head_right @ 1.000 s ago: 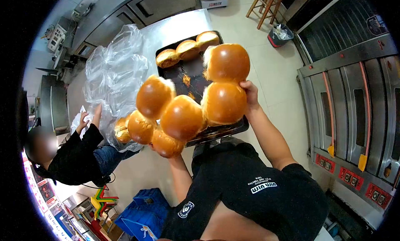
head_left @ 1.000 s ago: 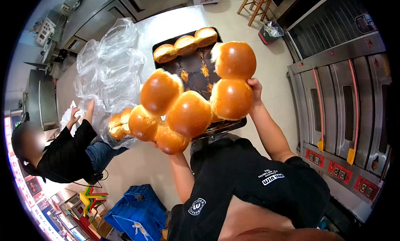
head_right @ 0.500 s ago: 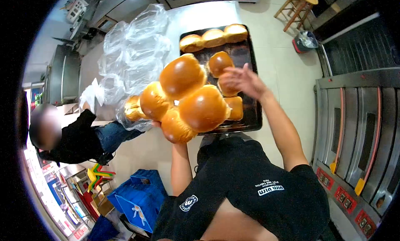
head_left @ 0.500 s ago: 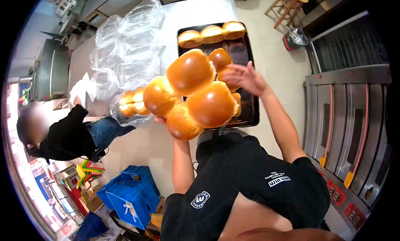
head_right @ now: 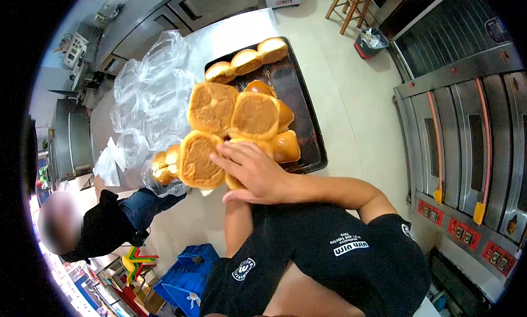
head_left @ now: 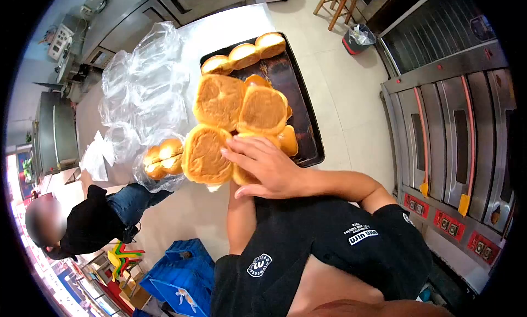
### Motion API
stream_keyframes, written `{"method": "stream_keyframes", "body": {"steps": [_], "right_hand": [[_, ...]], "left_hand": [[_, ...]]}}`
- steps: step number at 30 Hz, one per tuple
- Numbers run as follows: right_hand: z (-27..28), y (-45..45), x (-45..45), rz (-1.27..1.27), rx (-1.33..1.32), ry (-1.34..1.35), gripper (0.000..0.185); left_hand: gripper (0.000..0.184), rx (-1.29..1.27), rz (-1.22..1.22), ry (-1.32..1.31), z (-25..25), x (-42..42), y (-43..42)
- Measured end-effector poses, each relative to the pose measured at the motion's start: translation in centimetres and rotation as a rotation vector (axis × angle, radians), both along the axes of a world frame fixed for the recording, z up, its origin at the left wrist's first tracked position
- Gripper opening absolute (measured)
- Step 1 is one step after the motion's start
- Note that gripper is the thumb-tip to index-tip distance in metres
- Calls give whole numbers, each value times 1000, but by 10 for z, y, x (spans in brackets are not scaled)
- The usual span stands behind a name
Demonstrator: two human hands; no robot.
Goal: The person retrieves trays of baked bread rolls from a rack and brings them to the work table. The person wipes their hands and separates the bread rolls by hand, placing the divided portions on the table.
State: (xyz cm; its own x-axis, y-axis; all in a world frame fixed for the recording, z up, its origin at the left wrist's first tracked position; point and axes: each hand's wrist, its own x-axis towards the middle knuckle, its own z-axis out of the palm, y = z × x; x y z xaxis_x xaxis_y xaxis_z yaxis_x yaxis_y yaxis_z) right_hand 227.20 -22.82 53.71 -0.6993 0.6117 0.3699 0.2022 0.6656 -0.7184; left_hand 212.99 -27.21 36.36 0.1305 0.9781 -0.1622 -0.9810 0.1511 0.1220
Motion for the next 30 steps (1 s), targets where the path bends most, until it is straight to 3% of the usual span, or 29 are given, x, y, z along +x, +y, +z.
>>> {"method": "stream_keyframes", "body": {"steps": [2,3,4,7,9,12,15,16,19,20,24,27,30], "right_hand": [[1,10,21,-80,-9,83,53],[-3,19,34,-216,92,182,19],[-10,36,49,-321,164,215,10],[-18,68,81,-741,-22,205,9],[-31,78,93,-797,-170,270,16],[-33,74,97,-619,-184,-31,35],[-21,64,81,-538,-178,-154,35],[-28,65,81,-530,-191,-160,25],[-37,66,79,-761,104,-87,14],[-31,67,81,-714,169,-50,11],[-23,58,83,-419,231,-7,16],[-18,44,81,-359,261,-32,13],[-11,23,74,-307,61,-62,29]], "left_hand": [[83,-40,-138,10,-13,-7,-13],[83,-63,-205,12,-18,-10,-20],[83,-88,-247,15,-21,-13,-21],[82,-123,-349,35,-32,-12,-19],[82,-127,-391,47,-34,-8,-15],[81,-129,-432,63,-33,-5,-11],[81,-149,-452,67,-31,-8,-18],[81,-152,-458,64,-32,-10,-19],[80,-159,-458,45,-37,-10,-25],[80,-157,-460,43,-37,-9,-24],[79,-152,-446,28,-35,-5,-28],[79,-141,-410,34,-31,-1,-31],[79,-110,-356,58,-22,1,-25]]}}
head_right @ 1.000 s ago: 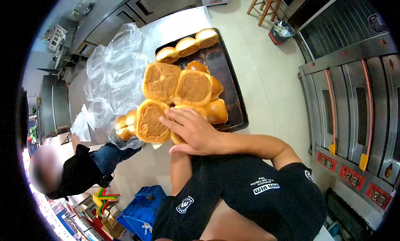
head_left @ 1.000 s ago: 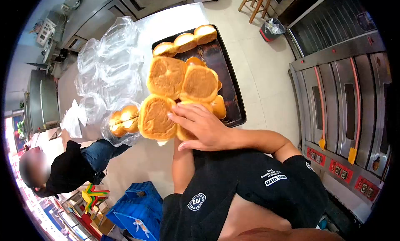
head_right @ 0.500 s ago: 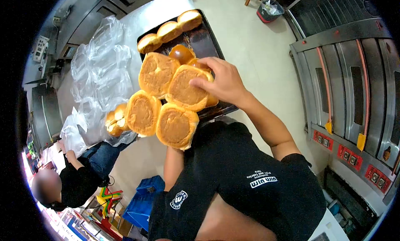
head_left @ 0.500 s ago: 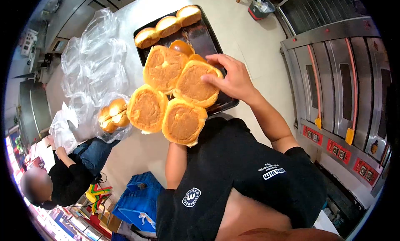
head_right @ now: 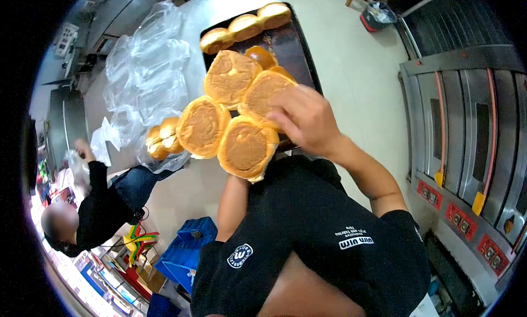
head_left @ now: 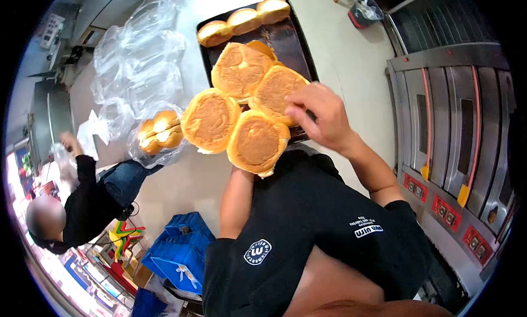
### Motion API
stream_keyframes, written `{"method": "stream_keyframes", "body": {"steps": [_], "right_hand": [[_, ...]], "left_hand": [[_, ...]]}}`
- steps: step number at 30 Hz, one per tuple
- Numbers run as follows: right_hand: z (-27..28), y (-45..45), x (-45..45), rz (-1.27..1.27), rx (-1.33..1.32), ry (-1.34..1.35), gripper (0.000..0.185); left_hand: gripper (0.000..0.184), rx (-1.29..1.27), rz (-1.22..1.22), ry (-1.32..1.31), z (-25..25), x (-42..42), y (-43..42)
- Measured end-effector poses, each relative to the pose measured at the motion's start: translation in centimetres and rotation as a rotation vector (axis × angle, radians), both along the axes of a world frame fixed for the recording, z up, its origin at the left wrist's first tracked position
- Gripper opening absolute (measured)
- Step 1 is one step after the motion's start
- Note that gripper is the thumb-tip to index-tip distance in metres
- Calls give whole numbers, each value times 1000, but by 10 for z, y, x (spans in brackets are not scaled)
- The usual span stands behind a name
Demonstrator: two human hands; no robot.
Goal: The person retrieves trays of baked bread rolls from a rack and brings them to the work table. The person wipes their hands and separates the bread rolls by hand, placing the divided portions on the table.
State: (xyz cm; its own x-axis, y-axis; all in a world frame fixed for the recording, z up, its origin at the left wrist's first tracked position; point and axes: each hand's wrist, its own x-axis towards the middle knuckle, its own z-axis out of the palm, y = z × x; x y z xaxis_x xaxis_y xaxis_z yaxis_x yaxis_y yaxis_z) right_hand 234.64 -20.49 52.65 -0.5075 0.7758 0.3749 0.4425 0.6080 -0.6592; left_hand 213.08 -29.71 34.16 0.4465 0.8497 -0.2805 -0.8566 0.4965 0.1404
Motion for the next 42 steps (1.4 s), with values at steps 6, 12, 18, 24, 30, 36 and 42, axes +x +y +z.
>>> {"method": "stream_keyframes", "body": {"steps": [6,12,18,24,30,36,42], "right_hand": [[-11,-37,-29,134,-196,24,123],[-56,-1,31,-80,-686,640,79],[-93,12,61,201,-1315,1172,104],[-34,33,23,2,-873,307,66],[-80,-19,-7,43,-274,814,115],[-68,-15,-40,-142,-158,702,114],[-71,14,-102,83,-640,669,123]], "left_hand": [[78,168,634,526,54,23,67],[108,534,545,1875,114,-1,64],[110,378,58,948,53,16,47],[109,319,79,186,-9,14,20],[120,302,549,455,46,25,27],[143,481,600,617,50,10,30],[150,597,608,979,110,-157,-3]]}}
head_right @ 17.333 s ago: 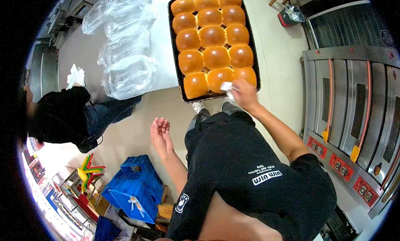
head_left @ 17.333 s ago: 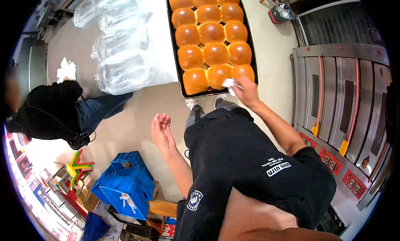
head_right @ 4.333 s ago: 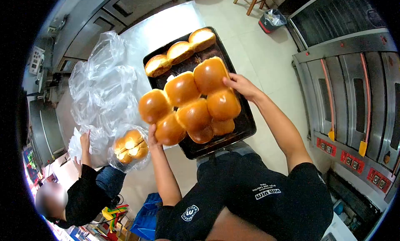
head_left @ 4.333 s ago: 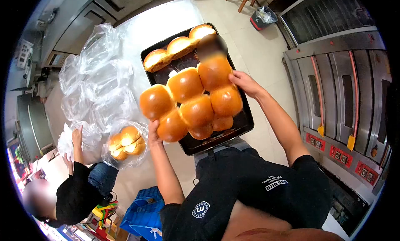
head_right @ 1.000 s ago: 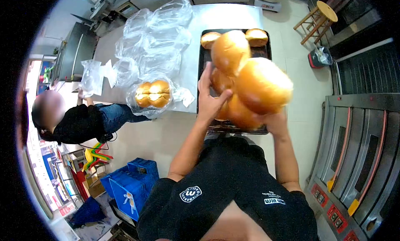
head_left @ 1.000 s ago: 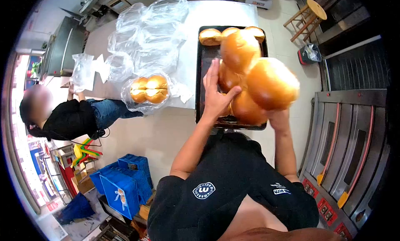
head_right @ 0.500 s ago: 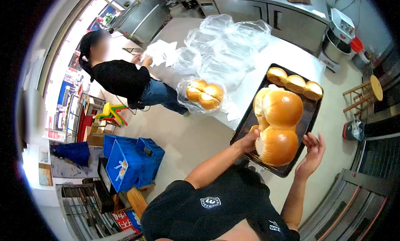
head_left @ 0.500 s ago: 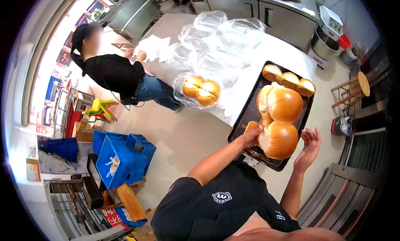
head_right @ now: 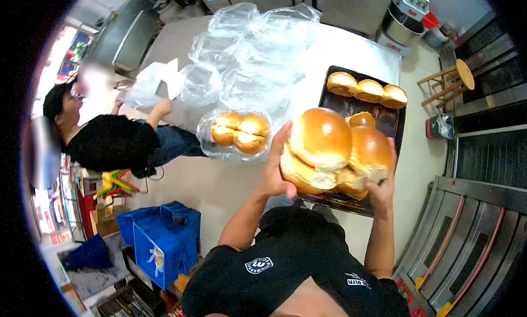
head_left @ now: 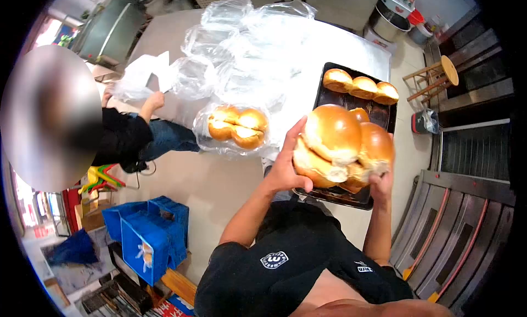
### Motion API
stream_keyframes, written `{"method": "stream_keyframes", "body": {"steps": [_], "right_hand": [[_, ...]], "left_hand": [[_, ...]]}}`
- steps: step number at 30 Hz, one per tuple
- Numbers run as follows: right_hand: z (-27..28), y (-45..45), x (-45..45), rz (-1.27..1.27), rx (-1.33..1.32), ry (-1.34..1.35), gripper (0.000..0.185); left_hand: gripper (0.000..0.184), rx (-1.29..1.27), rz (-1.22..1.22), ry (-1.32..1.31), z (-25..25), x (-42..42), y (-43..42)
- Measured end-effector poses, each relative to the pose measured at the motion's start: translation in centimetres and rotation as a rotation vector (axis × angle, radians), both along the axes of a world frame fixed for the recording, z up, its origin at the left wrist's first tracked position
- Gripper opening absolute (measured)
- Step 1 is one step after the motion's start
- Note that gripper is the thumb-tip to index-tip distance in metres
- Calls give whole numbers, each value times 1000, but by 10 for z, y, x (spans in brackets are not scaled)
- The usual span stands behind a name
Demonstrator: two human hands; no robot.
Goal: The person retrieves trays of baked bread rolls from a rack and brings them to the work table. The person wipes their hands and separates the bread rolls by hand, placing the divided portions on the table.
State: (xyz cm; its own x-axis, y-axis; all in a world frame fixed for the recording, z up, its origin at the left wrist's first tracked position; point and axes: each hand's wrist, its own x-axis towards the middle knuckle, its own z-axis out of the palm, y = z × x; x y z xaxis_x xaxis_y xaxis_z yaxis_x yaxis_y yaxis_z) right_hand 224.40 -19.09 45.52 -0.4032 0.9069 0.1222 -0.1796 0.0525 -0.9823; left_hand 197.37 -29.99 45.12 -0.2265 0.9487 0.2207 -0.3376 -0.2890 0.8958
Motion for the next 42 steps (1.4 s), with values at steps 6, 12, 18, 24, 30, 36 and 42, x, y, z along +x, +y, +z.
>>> {"method": "stream_keyframes", "body": {"steps": [6,12,18,24,30,36,42], "right_hand": [[-60,23,-181,192,-419,-51,117],[-102,101,-380,215,-329,-189,105],[-190,121,-401,81,-292,-530,106],[-173,111,-382,5,-179,-780,83],[-101,58,-296,-148,-212,-512,28],[-118,-34,-107,-685,106,-957,20],[-190,-79,75,-852,-238,-1394,44]], "left_hand": [[117,-284,155,185,-29,-179,0],[86,-463,213,97,-94,-357,59],[69,-768,9,255,-205,-404,95],[68,-835,144,741,-223,-401,101],[30,-559,493,804,-102,-325,112],[19,-365,-14,628,-112,-139,80],[42,-75,-368,1021,-152,63,54]]}}
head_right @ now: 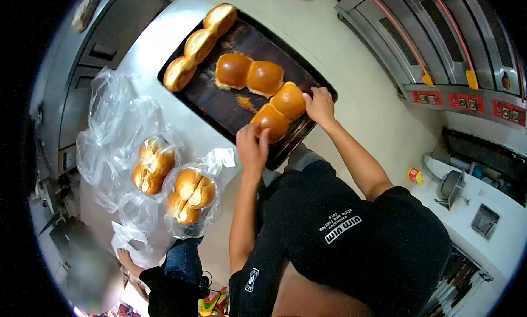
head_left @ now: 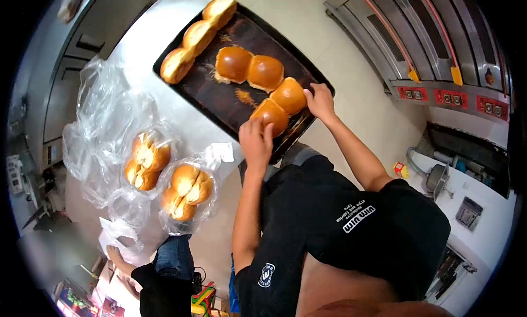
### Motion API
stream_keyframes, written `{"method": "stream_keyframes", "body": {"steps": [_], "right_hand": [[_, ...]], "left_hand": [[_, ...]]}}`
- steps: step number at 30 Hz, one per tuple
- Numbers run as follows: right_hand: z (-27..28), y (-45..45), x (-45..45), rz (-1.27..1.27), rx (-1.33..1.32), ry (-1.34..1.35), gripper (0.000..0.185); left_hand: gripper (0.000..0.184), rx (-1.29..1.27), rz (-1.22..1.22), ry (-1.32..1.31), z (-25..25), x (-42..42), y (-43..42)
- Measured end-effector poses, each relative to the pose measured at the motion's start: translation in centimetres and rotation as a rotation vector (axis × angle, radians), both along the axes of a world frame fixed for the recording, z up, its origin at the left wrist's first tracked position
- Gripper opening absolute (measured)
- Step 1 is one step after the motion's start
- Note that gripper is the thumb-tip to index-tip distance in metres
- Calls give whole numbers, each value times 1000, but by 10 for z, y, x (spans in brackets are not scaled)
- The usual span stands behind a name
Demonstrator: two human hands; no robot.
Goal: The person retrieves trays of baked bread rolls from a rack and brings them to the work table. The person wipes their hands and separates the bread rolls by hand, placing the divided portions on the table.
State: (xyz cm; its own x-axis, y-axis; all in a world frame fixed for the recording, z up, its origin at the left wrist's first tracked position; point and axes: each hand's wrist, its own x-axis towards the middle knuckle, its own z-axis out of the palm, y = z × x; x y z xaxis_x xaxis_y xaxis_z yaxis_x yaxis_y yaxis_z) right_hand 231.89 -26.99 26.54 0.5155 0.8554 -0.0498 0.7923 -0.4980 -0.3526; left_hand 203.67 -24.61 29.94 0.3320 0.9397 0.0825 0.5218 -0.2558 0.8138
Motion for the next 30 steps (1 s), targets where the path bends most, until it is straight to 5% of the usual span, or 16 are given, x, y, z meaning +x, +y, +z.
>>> {"method": "stream_keyframes", "body": {"steps": [4,11,13,16,17,19,22,27,30], "right_hand": [[-5,9,18,121,2,181,43],[28,-2,9,108,221,608,36],[48,4,10,63,379,867,30],[58,43,15,195,361,452,30],[49,63,10,275,352,290,36],[28,100,-10,427,204,163,81],[17,142,-42,660,-23,5,103],[22,174,-58,786,-170,-108,107],[14,180,-42,726,11,182,95]], "left_hand": [[111,216,-130,406,0,96,12],[122,90,-130,339,2,111,10],[126,182,-5,50,20,75,-1],[122,-245,271,-505,52,20,-21],[121,-377,327,-646,63,0,-26],[120,-453,365,-1296,56,-19,-37],[128,-501,198,-1800,78,-27,-40],[124,-495,40,-2102,82,-47,-59],[114,-522,62,-2150,77,-64,-69]]}}
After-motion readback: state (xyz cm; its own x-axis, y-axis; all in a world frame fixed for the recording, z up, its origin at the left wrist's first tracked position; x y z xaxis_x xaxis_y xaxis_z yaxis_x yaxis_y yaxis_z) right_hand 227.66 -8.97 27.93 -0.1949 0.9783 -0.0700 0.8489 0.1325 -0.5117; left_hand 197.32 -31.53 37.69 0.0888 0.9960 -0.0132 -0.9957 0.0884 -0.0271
